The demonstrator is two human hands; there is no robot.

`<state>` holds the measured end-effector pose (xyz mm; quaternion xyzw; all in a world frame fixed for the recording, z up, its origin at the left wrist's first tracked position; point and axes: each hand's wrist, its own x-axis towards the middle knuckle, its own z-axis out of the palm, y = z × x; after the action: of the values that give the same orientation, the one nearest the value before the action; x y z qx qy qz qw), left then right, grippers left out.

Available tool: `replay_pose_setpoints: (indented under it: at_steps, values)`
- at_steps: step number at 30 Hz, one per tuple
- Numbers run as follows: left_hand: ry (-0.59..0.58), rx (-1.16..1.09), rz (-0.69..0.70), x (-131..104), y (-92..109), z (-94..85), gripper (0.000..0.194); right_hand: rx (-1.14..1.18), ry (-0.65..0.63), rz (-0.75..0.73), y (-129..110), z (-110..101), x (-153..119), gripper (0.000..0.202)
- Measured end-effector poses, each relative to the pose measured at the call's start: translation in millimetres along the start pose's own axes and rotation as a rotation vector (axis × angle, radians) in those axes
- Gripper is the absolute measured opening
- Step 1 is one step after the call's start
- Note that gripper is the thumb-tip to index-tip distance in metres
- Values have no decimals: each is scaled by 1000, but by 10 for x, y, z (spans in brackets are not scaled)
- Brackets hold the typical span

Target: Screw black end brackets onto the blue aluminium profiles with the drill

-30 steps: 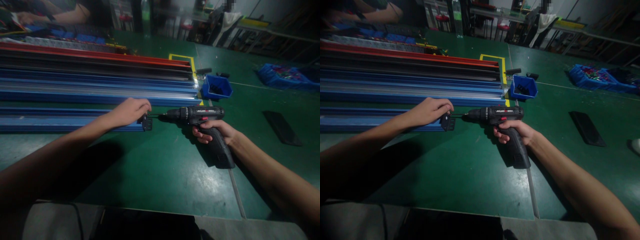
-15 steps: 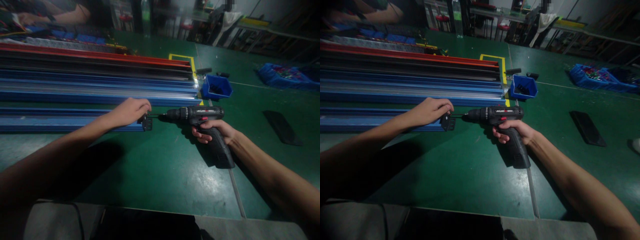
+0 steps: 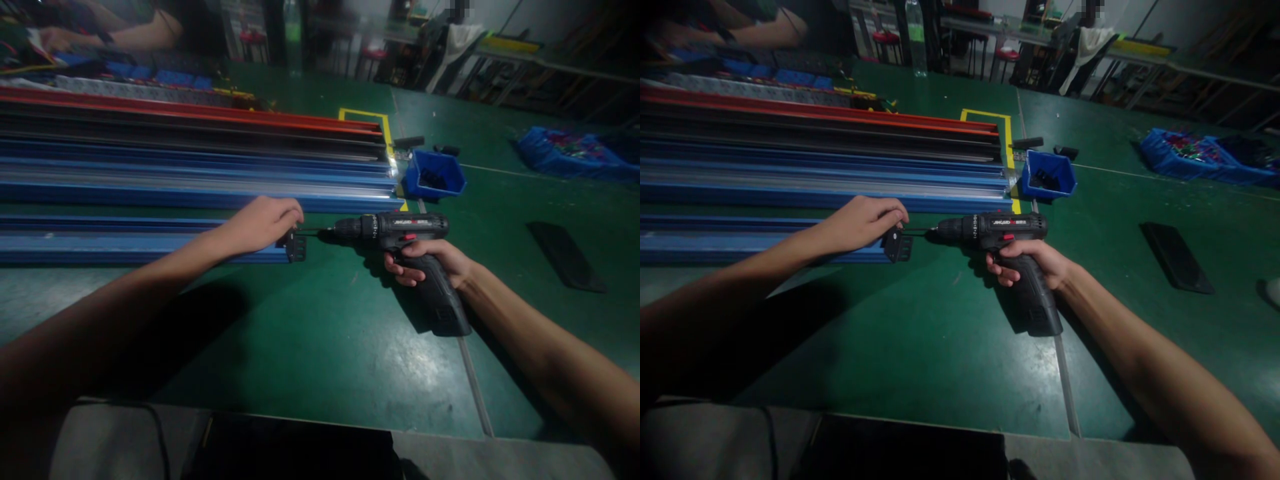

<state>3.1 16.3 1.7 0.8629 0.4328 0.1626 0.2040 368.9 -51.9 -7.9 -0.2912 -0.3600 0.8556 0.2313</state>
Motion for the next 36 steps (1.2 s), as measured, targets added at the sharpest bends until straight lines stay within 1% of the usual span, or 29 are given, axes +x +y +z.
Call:
replay_pose_setpoints:
  at_steps: [7,22,36]
  values:
    - [47,105,110,34,-22,16,45,16,13,11,-9,7,-6,24]
    - [18,77,53,24,0,11,42,17,1,4,-1,-20,-6,23]
    - [26,80,72,24,-3,8,41,6,10,5,-2,-25,0,22]
